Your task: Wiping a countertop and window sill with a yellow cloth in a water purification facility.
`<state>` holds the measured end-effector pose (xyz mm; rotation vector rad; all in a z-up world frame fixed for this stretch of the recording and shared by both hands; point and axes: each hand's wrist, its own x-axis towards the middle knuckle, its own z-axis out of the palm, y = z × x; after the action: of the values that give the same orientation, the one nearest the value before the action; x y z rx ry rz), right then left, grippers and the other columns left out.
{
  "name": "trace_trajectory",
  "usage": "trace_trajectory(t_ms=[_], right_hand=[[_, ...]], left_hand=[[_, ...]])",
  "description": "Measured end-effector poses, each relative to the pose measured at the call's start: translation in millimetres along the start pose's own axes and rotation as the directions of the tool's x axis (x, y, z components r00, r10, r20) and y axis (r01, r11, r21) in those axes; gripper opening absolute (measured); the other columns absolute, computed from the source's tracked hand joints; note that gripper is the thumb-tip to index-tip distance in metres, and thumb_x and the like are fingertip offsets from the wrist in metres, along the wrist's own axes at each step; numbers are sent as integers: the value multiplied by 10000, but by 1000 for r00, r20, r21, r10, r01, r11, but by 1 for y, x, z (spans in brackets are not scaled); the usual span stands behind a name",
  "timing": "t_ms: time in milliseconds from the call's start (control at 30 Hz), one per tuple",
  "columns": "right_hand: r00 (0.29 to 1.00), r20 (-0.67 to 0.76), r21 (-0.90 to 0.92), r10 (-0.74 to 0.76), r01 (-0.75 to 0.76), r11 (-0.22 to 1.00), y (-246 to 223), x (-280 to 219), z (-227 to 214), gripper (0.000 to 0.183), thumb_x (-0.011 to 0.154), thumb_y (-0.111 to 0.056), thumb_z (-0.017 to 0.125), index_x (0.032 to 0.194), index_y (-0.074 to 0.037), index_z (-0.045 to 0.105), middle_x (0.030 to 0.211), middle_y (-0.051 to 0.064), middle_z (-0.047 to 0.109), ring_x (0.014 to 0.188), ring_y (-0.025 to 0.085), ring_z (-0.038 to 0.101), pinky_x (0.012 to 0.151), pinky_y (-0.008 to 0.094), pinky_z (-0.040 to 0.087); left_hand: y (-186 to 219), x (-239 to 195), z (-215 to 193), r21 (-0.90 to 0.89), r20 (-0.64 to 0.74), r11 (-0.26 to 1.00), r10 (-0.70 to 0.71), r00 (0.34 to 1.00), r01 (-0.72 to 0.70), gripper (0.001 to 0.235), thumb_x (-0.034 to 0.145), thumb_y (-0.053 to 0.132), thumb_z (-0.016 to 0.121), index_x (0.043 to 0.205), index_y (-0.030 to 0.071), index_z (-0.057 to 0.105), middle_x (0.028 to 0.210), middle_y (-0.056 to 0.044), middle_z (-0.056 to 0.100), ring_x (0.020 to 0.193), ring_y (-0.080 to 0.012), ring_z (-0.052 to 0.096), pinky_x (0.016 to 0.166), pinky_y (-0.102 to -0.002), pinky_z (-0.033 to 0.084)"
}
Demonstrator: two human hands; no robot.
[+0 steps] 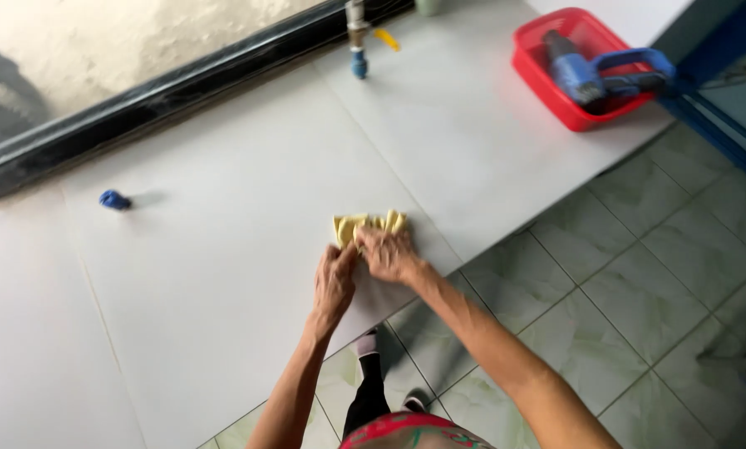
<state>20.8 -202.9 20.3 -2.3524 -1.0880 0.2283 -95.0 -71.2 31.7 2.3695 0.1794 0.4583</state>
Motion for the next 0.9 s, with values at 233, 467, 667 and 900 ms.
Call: trace_trajectory(t_ms=[233, 467, 667, 900], right_hand=[[952, -201, 81, 230, -218, 973, -42, -141, -13, 184, 936, -146, 574, 1109, -81, 571, 935, 160, 658, 850, 358, 687, 663, 474, 540], [548, -700, 306, 458, -349, 886, 62, -129, -1, 157, 942, -118, 680, 1065, -84, 587, 959, 173, 662, 874, 397, 665, 702, 468, 537], [295, -801, 394, 521, -395, 830, 120, -103, -28, 186, 920, -106, 677, 1088, -93, 597, 984, 155, 708, 913, 373, 695, 746, 455, 556], [246, -676, 512, 694, -521, 683, 102, -102, -8, 360, 807, -168, 731, 1117, -108, 557, 996, 170, 716, 957, 396, 691, 791, 485, 566]], left_hand=[[56, -46, 18, -104, 211, 995, 30, 977, -8, 351, 881, 102, 696, 1222, 171, 739, 892, -131, 624, 835, -328, 626, 728, -452, 518], [70, 55, 136, -232, 305, 928, 353, 885, -291, 323, 856, 60, 682, 1150, 150, 781, 944, -140, 666, 908, -339, 654, 773, -441, 543], [79, 123, 220, -379, 350, 855, 486, 801, -353, 259, 882, 53, 664, 1062, 165, 814, 967, -148, 685, 867, -347, 689, 746, -435, 570], [68, 108, 187, -355, 395, 807, 587, 707, -471, 380, 964, 40, 569, 1284, 160, 735, 1005, -168, 657, 899, -361, 666, 800, -450, 573]])
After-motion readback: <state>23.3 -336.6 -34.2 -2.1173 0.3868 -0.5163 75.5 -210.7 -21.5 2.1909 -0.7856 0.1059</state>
